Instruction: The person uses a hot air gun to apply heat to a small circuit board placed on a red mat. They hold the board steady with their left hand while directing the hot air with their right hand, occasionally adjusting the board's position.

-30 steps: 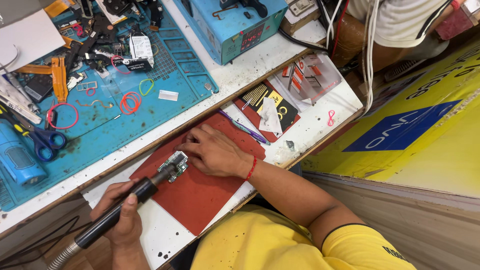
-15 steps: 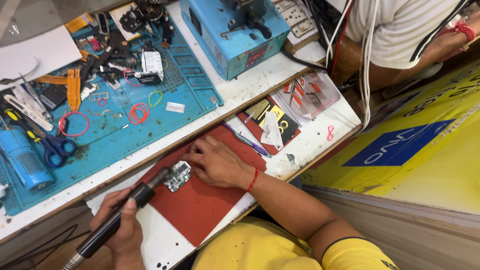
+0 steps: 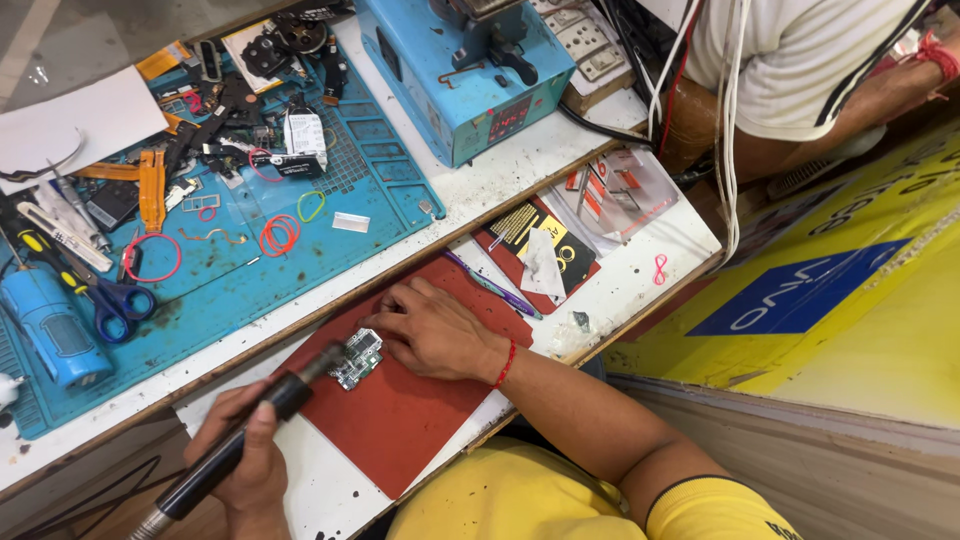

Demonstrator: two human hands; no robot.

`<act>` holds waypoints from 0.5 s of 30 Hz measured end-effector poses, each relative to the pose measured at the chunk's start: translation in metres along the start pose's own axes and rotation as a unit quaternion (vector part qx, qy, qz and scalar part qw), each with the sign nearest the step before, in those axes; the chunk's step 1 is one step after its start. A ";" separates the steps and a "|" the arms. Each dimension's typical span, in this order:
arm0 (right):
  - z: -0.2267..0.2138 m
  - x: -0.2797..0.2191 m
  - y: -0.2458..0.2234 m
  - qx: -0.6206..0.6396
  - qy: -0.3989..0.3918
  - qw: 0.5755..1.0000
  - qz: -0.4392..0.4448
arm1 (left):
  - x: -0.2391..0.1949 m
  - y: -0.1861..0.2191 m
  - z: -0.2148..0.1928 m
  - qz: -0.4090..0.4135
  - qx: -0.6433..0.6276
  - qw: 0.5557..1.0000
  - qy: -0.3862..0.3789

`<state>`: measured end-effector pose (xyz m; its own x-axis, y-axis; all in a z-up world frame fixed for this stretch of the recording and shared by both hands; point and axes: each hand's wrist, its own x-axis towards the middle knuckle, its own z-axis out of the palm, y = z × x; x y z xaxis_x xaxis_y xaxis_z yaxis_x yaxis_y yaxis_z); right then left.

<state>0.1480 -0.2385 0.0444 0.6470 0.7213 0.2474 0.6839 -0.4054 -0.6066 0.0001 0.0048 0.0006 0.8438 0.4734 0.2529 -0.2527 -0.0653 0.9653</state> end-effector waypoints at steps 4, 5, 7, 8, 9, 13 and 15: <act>0.000 0.001 0.000 -0.007 0.002 1.000 -0.014 | -0.002 0.006 0.002 0.012 0.020 0.998 -0.050; 0.000 0.001 0.000 -0.004 -0.001 1.000 -0.012 | -0.003 0.006 0.004 0.017 0.013 1.000 -0.019; -0.003 0.002 0.002 -0.010 -0.002 1.000 -0.001 | 0.004 0.003 0.008 0.017 -0.006 1.000 -0.005; -0.002 0.003 0.001 -0.012 -0.008 1.000 0.005 | 0.002 0.006 0.005 0.006 -0.012 1.000 -0.016; -0.001 0.003 0.000 -0.013 -0.014 1.000 0.011 | 0.002 0.007 0.002 -0.004 -0.018 0.999 -0.026; -0.006 0.005 -0.004 -0.007 -0.018 1.000 0.011 | 0.002 0.009 0.010 0.020 -0.003 1.000 0.013; -0.008 0.007 -0.007 -0.004 -0.023 1.000 0.015 | 0.004 0.015 0.007 0.011 0.035 0.999 0.013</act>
<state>0.1503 -0.2352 0.0559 0.6516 0.7334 0.1938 0.6669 -0.4322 -0.6070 0.0031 -0.0008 0.0165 0.8257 0.4932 0.2738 -0.2369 -0.1372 0.9618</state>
